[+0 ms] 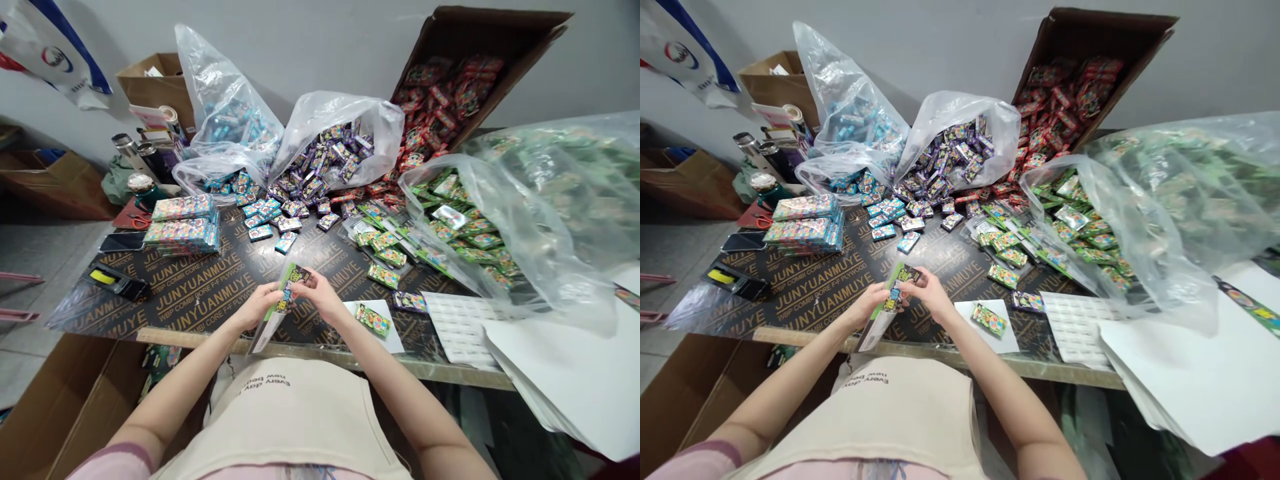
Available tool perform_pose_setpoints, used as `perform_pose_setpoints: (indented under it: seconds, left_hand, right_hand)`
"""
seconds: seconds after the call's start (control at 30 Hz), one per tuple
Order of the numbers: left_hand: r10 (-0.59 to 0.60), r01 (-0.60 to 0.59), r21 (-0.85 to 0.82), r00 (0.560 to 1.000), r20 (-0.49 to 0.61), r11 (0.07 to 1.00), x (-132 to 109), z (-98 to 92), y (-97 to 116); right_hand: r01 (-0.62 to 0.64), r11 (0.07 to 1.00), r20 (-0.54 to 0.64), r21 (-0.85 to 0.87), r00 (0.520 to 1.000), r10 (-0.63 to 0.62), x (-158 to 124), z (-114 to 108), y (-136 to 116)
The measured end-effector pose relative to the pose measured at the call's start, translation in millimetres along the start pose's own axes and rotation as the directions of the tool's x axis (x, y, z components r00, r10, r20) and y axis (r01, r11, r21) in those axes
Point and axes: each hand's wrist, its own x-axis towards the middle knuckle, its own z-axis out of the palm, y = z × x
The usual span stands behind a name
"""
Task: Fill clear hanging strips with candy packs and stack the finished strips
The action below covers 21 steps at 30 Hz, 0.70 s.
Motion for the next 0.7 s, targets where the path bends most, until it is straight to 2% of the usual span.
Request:
perform_pose_setpoints:
  seconds: [0.1, 0.17, 0.23, 0.27, 0.3, 0.33, 0.37, 0.4, 0.43, 0.5, 0.53, 0.57, 0.63, 0.7]
  left_hand:
    - [0.003, -0.003, 0.015, 1.0, 0.023, 1.0, -1.0, 3.9, 3.3]
    - [-0.013, 0.013, -0.02, 1.0, -0.016, 1.0, -2.1, 5.8, 5.3]
    - [-0.017, 0.015, -0.035, 0.998, -0.065, 0.999, -2.9, 6.1, 5.7]
    - [-0.008, 0.006, -0.029, 0.997, -0.075, 1.0, -3.2, 5.6, 5.3]
    - [0.005, -0.007, -0.018, 0.998, -0.069, 1.0, -3.2, 4.6, 4.4]
    - [0.018, -0.019, -0.011, 0.998, -0.056, 1.0, -3.0, 3.2, 3.3]
    - [0.021, -0.022, -0.011, 0.999, -0.035, 1.0, -2.7, 1.6, 2.0]
    - [0.016, -0.016, -0.01, 1.0, -0.011, 1.0, -2.1, -0.1, 0.7]
    - [0.005, -0.005, -0.002, 1.0, 0.015, 1.0, -1.4, -1.6, -0.4]
    - [-0.023, 0.021, 0.031, 0.998, 0.06, 0.999, 0.1, -3.4, -1.7]
    - [-0.029, 0.025, 0.053, 0.997, 0.076, 0.998, 0.7, -3.7, -1.7]
    - [-0.027, 0.02, 0.079, 0.996, 0.084, 0.997, 1.0, -3.5, -1.4]
    - [-0.012, 0.0, 0.143, 0.997, 0.08, 0.99, 0.6, -2.3, 0.5]
    - [-0.004, -0.013, 0.215, 0.997, 0.08, 0.976, -1.2, -0.5, 3.4]
  right_hand:
    - [0.019, 1.0, -0.01, 0.016, 1.0, -0.019, -2.4, 4.4, 0.0]
    - [0.008, 1.0, -0.011, 0.013, 1.0, -0.007, -2.4, 5.6, -2.7]
    - [0.061, 0.997, -0.084, -0.056, 0.994, -0.066, -2.4, 5.9, -6.5]
    - [0.125, 0.982, -0.17, -0.139, 0.974, -0.148, -2.7, 5.7, -8.9]
    - [0.196, 0.947, -0.272, -0.256, 0.925, -0.265, -3.2, 5.1, -11.7]
    - [0.251, 0.885, -0.356, -0.391, 0.846, -0.397, -4.0, 4.2, -14.8]
    - [0.279, 0.808, -0.391, -0.519, 0.763, -0.515, -4.8, 3.1, -18.2]
    - [0.291, 0.73, -0.369, -0.619, 0.713, -0.597, -5.6, 1.6, -21.7]
    - [0.304, 0.662, -0.299, -0.685, 0.712, -0.636, -6.2, 0.1, -25.2]
    - [0.355, 0.58, -0.095, -0.733, 0.791, -0.604, -6.4, -3.1, -31.4]
    - [0.381, 0.571, 0.0, -0.727, 0.832, -0.555, -6.2, -4.6, -34.0]
    - [0.397, 0.587, 0.075, -0.706, 0.865, -0.495, -5.8, -6.1, -36.1]
    - [0.385, 0.681, 0.172, -0.623, 0.916, -0.362, -5.1, -9.2, -39.7]
    - [0.334, 0.779, 0.266, -0.531, 0.938, -0.221, -4.3, -12.7, -42.4]
